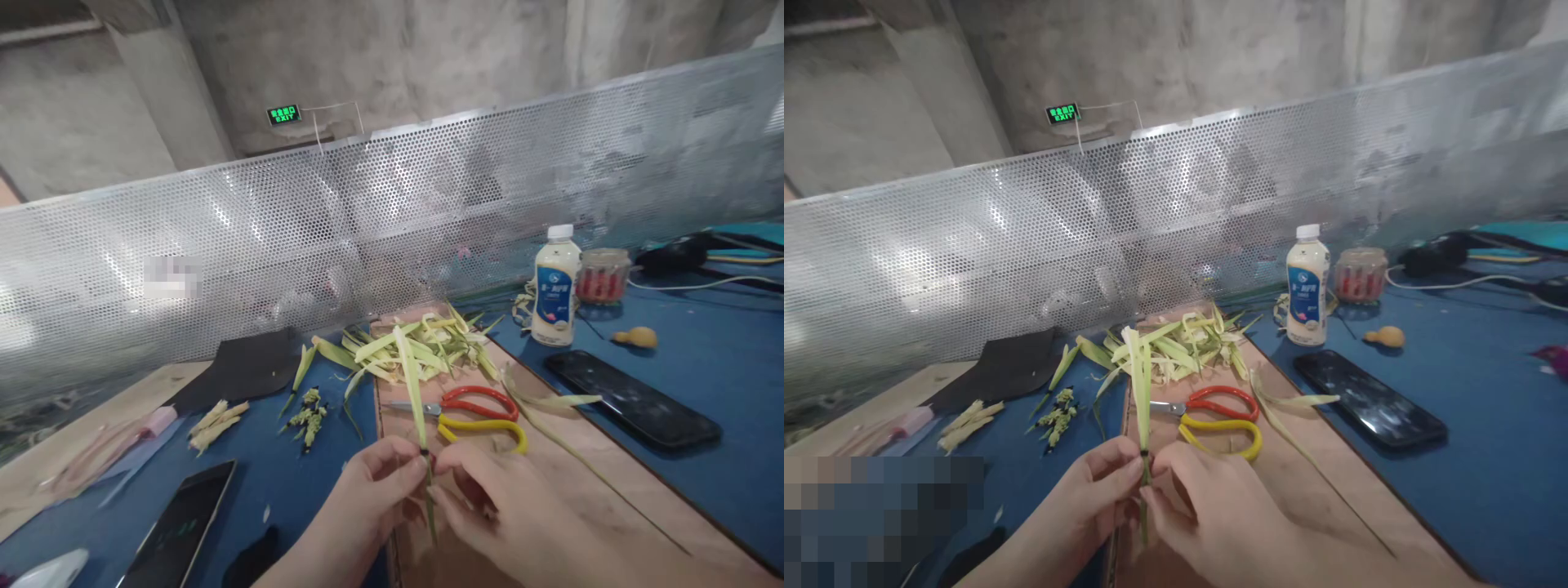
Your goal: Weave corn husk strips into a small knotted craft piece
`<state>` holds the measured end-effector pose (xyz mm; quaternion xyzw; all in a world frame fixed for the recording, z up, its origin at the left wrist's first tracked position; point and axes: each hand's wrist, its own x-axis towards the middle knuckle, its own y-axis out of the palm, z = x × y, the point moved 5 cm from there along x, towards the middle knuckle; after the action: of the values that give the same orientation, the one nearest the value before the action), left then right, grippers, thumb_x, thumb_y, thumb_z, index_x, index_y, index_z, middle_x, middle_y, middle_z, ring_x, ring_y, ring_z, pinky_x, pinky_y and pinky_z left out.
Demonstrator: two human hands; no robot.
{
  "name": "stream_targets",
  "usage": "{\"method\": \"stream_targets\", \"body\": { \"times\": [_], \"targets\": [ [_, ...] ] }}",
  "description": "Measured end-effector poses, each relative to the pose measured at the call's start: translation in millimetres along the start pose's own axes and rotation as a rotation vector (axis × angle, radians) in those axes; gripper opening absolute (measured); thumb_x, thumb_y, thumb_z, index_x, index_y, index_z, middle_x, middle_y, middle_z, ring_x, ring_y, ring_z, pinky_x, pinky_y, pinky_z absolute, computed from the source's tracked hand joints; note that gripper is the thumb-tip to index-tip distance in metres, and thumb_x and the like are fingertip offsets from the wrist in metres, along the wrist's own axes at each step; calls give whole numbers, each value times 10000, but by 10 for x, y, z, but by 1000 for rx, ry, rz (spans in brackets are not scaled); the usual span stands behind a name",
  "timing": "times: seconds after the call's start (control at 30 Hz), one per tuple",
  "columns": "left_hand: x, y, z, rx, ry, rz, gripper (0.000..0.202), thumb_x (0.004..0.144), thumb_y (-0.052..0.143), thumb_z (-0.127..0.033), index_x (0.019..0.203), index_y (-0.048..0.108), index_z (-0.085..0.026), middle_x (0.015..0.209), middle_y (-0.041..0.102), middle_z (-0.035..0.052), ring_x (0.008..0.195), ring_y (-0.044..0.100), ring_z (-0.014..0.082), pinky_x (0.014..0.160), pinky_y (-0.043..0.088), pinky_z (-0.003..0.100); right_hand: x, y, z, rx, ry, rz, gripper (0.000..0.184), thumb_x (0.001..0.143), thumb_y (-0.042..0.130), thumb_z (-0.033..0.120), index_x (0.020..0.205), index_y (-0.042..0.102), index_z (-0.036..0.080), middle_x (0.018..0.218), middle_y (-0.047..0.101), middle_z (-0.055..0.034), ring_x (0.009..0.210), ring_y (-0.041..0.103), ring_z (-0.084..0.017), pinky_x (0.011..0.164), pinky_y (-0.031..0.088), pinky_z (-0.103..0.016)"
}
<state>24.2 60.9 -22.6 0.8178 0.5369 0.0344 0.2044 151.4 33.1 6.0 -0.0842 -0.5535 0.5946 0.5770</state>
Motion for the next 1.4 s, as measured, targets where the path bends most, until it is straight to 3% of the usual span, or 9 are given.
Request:
{"method": "stream_targets", "body": {
  "times": [0.37,1.07,1.4],
  "targets": [
    [66,-75,51,72,18,6,286,598,751,-295,693,539,-129,624,583,-8,508,549,87,479,437,208,-2,22,36,37,-54,-6,157,762,419,145,620,459,201,469,447,65,395,404,-69,387,230,-203],
    [57,-104,30,162,61,-50,302,555,771,-308,687,566,-129,619,592,-4,527,543,96,516,417,216,-3,75,0,148,97,64,188,749,428,162,584,342,195,488,343,73,446,352,-71,439,229,-199],
    [-1,-40,-13,130,41,4,230,588,753,-253,703,588,-140,663,593,-2,565,535,88,557,397,210,-17,118,-32,122,74,110,145,763,405,128,641,448,194,509,395,64,461,379,-72,430,244,-202]
  ]
}}
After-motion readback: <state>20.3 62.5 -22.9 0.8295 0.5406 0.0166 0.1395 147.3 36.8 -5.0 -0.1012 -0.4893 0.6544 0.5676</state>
